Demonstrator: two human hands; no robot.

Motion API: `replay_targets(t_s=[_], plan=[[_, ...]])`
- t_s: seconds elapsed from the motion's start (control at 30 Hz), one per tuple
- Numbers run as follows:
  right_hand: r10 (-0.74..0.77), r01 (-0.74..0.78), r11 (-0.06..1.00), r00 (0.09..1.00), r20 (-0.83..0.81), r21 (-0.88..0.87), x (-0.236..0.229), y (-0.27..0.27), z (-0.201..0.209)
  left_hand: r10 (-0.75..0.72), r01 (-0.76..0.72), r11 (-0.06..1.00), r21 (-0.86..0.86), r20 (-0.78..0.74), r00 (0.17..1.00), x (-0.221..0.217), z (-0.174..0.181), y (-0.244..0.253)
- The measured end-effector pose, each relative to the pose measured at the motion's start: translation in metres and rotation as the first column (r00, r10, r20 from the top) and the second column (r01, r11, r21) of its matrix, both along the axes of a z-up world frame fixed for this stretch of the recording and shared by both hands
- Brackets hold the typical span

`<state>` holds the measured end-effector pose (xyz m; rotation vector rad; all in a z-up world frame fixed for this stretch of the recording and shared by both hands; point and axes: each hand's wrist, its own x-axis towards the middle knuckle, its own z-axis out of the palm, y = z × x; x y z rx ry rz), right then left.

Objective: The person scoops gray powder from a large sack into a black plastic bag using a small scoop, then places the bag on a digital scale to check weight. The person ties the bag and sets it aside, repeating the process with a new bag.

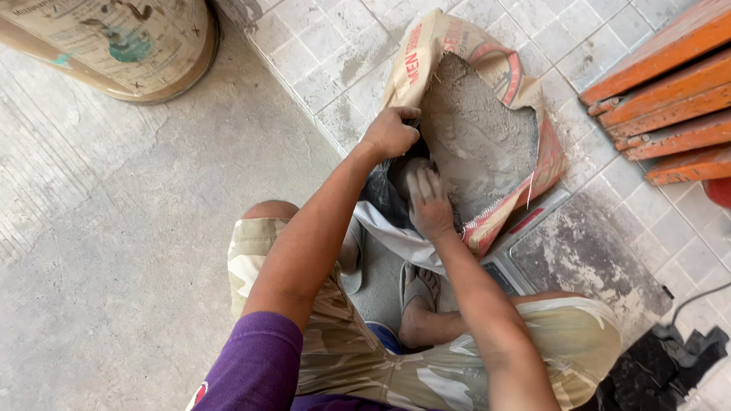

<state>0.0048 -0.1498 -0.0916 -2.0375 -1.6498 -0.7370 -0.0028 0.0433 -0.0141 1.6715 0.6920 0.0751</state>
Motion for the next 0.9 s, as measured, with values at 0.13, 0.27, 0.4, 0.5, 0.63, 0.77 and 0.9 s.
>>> replay_targets(t_s=[0.13, 0.27, 0.4, 0.5, 0.63, 0.77, 0.9], plan=[[-0.099, 0.124, 0.984, 0.978, -0.182, 0.132, 0.005, 0.0, 0.02, -0.027, 0.027, 1.0, 0.009, -0.009, 1.0, -0.015, 0.035, -0.009], [-0.294, 0.555, 0.815, 0.642, -0.709, 0.165, 0.037, -0.002, 0.015, -0.085, 0.085, 0.996, 0.036, -0.014, 0.996, -0.021, 0.051, -0.01], [-0.527, 0.702, 0.6, -0.015, -0.85, -0.384, 0.107, -0.013, -0.019, -0.112, 0.125, 0.987, 0.099, -0.132, 0.985, -0.003, 0.009, -0.001], [-0.768, 0.597, 0.468, -0.091, -0.634, -0.652, 0.116, -0.011, -0.018, -0.121, 0.143, 0.983, 0.115, -0.181, 0.976, -0.008, 0.011, -0.006], [-0.825, 0.554, 0.451, -0.042, -0.564, -0.7, 0.129, 0.005, -0.054, -0.131, 0.146, 0.987, 0.07, -0.182, 0.974, -0.009, 0.028, -0.01], [-0.782, 0.605, 0.42, -0.135, -0.608, -0.676, 0.122, 0.032, -0.056, -0.11, 0.119, 0.991, 0.06, -0.133, 0.985, -0.005, 0.04, -0.015], [-0.737, 0.662, 0.398, -0.181, -0.651, -0.635, 0.103, 0.065, -0.019, -0.115, 0.118, 0.991, 0.055, -0.059, 0.992, 0.001, 0.045, -0.022]])
